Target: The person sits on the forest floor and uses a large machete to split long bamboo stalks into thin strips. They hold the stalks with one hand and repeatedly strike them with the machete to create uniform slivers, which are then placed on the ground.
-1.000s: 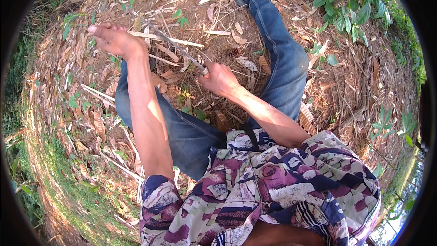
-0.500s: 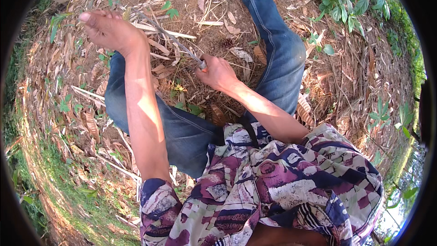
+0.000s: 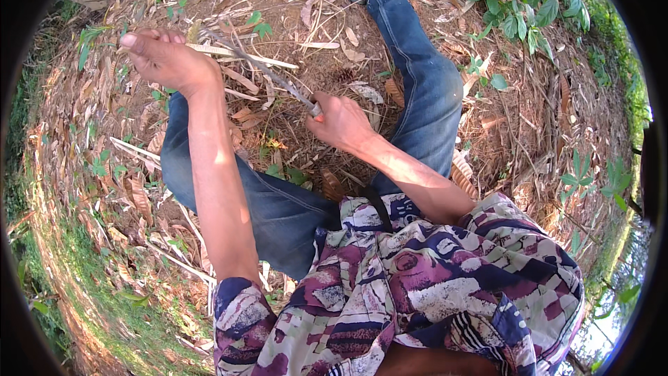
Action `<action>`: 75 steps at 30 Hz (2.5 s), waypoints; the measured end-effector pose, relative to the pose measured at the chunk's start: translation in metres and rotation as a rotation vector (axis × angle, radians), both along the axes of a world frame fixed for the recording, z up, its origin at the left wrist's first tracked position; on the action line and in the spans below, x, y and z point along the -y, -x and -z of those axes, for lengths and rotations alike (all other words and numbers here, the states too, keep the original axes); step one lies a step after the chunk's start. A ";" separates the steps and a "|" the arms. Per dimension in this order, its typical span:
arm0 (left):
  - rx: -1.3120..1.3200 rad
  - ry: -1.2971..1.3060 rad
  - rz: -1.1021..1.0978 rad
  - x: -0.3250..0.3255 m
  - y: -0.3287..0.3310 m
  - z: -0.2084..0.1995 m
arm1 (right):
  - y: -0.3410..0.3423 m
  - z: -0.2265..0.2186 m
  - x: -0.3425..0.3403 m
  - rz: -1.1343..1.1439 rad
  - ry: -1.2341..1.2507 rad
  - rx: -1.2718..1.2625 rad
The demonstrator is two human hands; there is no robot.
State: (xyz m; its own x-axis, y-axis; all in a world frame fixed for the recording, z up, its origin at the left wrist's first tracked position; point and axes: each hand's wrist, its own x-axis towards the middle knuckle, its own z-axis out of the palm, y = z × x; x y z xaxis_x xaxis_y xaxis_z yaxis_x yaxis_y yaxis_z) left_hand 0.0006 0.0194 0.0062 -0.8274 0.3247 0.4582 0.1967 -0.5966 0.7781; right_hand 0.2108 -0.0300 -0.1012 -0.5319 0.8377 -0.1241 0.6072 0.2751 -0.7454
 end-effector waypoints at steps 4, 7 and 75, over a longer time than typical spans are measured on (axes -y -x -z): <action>0.030 0.032 0.011 -0.002 -0.007 -0.009 | -0.007 0.040 0.004 0.048 0.142 0.147; 0.037 0.009 0.018 -0.003 -0.002 -0.001 | -0.018 0.067 -0.015 0.082 0.194 0.336; 0.019 -0.166 0.187 -0.016 0.024 -0.012 | -0.032 0.111 -0.030 0.013 0.349 0.309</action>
